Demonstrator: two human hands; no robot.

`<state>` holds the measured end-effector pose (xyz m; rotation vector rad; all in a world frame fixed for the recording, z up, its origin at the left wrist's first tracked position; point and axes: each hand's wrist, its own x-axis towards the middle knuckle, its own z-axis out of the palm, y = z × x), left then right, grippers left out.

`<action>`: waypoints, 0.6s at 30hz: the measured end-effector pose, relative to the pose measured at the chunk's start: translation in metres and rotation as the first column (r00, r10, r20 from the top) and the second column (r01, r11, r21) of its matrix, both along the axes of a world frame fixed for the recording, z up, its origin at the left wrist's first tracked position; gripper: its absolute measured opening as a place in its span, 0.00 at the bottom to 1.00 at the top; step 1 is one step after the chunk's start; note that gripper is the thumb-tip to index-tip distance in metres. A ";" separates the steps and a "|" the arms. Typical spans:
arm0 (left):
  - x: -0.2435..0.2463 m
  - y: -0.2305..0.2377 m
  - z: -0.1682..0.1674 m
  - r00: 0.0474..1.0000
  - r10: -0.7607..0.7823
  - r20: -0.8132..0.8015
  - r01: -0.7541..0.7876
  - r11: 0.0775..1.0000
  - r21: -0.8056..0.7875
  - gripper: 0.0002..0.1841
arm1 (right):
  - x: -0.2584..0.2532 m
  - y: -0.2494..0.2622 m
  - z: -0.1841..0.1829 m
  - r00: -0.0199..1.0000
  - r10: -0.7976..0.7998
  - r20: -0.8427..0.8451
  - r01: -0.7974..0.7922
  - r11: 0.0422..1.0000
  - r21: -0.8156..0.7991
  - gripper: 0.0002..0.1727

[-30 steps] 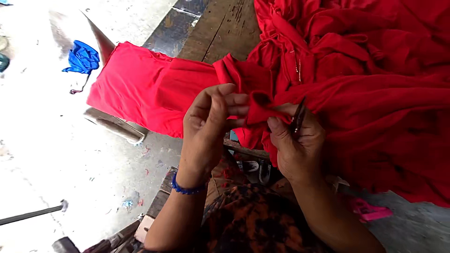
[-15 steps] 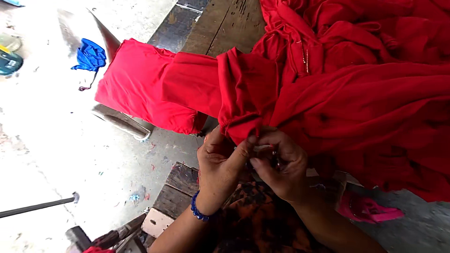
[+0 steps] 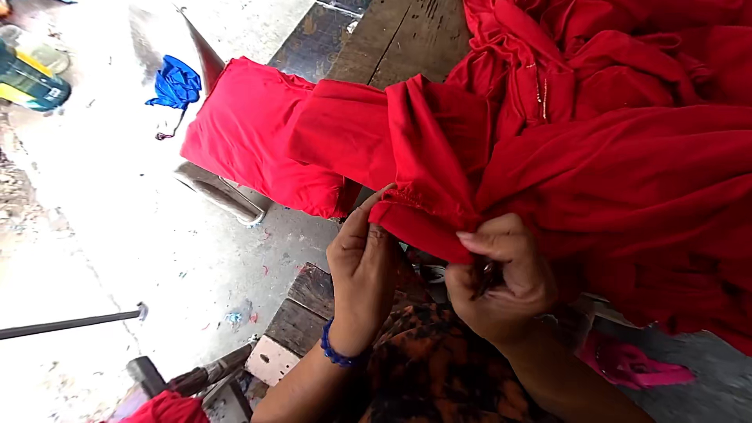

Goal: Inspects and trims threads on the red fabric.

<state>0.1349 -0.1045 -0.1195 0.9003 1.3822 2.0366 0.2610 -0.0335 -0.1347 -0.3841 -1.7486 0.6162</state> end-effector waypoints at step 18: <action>0.000 0.010 0.007 0.942 -0.068 0.330 -0.009 0.974 0.228 0.09 | 0.010 0.001 0.004 0.948 0.315 0.033 -0.294 0.914 -0.278 0.13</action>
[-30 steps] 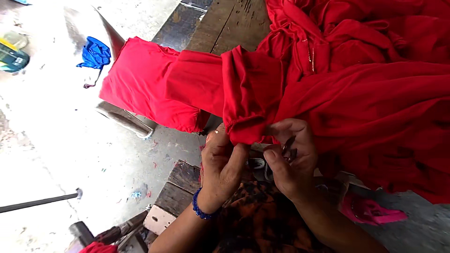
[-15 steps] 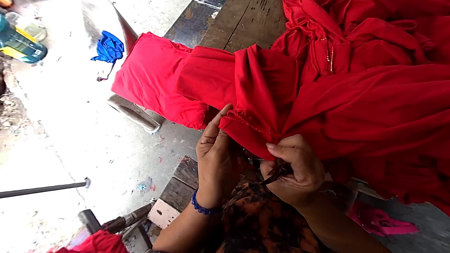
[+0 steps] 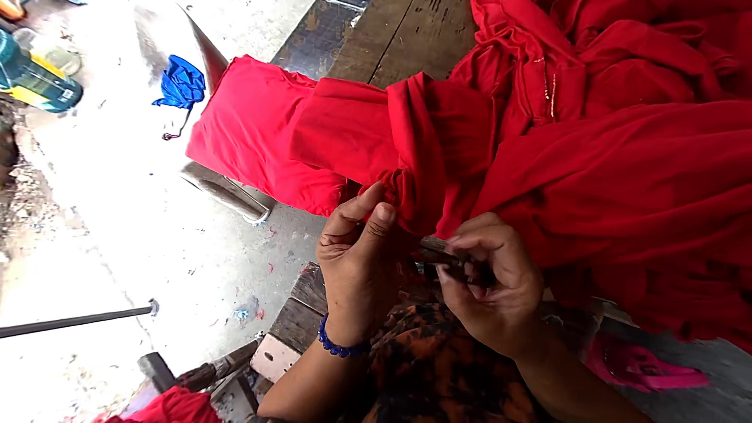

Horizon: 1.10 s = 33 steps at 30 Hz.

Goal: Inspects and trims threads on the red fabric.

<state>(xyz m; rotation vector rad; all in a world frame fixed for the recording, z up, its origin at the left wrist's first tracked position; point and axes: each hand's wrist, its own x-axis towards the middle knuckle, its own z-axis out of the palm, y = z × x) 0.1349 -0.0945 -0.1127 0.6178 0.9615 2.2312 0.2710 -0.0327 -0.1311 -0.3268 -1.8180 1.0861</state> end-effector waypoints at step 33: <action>0.012 -0.009 -0.012 0.852 0.097 -0.515 -0.028 0.990 0.140 0.04 | -0.001 -0.002 0.019 0.840 -0.525 0.134 0.380 0.747 0.546 0.14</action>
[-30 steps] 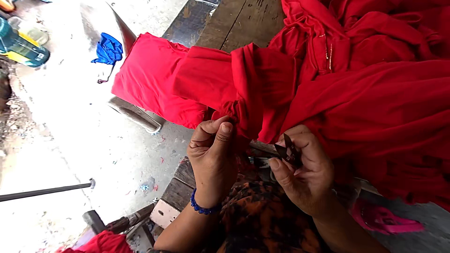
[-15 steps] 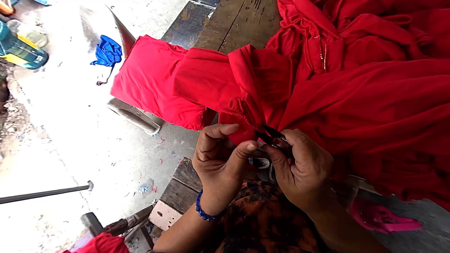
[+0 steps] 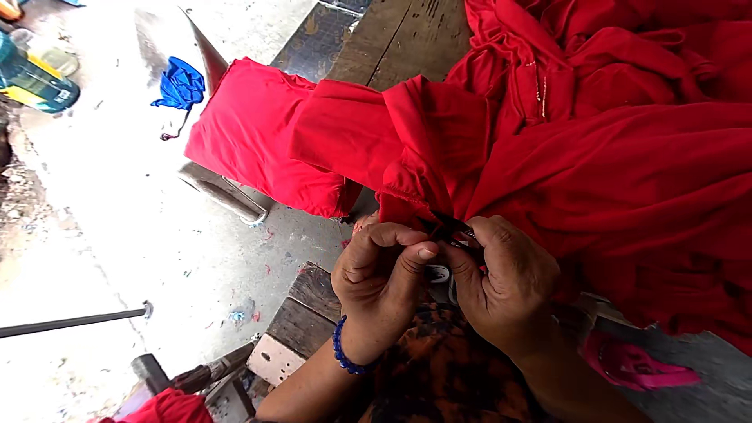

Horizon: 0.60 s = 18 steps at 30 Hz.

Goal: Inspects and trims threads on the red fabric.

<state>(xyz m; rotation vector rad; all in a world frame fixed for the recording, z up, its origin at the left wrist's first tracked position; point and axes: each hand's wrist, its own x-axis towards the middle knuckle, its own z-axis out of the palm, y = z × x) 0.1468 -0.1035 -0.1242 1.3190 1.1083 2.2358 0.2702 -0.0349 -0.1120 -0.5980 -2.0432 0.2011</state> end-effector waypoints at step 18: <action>-0.336 0.041 0.003 0.727 0.662 -0.184 -0.662 0.602 -0.447 0.46 | 0.096 0.026 0.009 0.903 -0.190 -0.385 0.067 0.948 -0.311 0.05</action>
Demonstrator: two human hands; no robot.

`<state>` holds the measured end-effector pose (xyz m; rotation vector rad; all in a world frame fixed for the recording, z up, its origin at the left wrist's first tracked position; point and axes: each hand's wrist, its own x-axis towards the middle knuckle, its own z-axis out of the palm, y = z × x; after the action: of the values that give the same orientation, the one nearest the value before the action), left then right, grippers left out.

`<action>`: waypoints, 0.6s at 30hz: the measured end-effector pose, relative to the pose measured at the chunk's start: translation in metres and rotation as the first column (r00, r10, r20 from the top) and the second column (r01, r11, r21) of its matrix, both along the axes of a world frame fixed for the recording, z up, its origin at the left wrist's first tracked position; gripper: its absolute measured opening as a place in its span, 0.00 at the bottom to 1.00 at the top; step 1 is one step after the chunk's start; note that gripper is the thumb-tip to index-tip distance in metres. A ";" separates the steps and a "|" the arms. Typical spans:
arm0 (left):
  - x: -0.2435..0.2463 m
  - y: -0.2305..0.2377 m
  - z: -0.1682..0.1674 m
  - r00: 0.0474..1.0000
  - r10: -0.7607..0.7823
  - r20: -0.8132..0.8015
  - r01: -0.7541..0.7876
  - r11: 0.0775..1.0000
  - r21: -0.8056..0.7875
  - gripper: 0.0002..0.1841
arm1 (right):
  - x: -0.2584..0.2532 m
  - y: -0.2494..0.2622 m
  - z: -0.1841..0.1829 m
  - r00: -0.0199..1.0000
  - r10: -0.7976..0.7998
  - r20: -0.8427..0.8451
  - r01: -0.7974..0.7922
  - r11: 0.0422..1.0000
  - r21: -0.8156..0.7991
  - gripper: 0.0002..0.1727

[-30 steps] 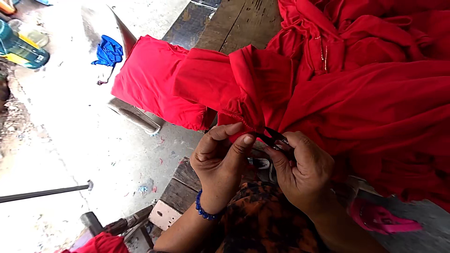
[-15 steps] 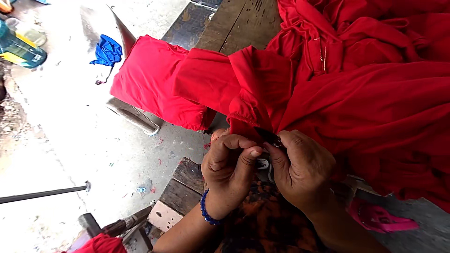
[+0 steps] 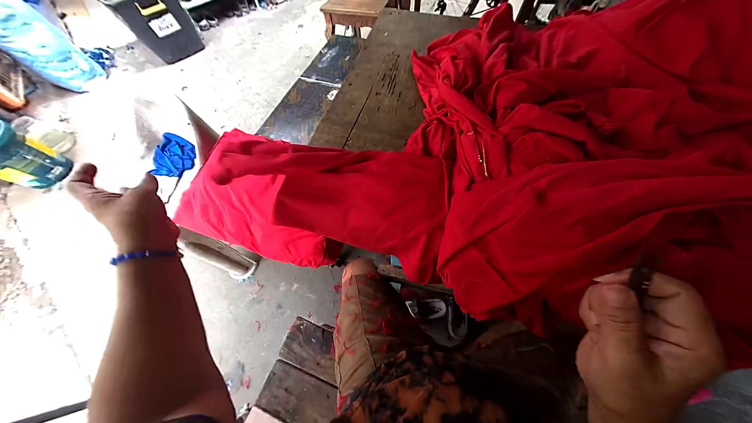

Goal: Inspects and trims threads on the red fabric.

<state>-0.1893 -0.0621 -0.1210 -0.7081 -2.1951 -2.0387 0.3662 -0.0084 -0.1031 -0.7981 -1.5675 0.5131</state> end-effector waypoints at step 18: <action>0.440 0.169 0.097 0.008 -0.787 -0.616 0.899 0.275 -0.340 0.11 | 0.092 -0.010 0.002 0.793 -0.296 -0.532 0.287 0.952 -0.102 0.11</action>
<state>0.2506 0.1071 -0.0235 -2.7771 -1.0153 -1.5129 0.4584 -0.0185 -0.1010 -0.8023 -0.8922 0.4706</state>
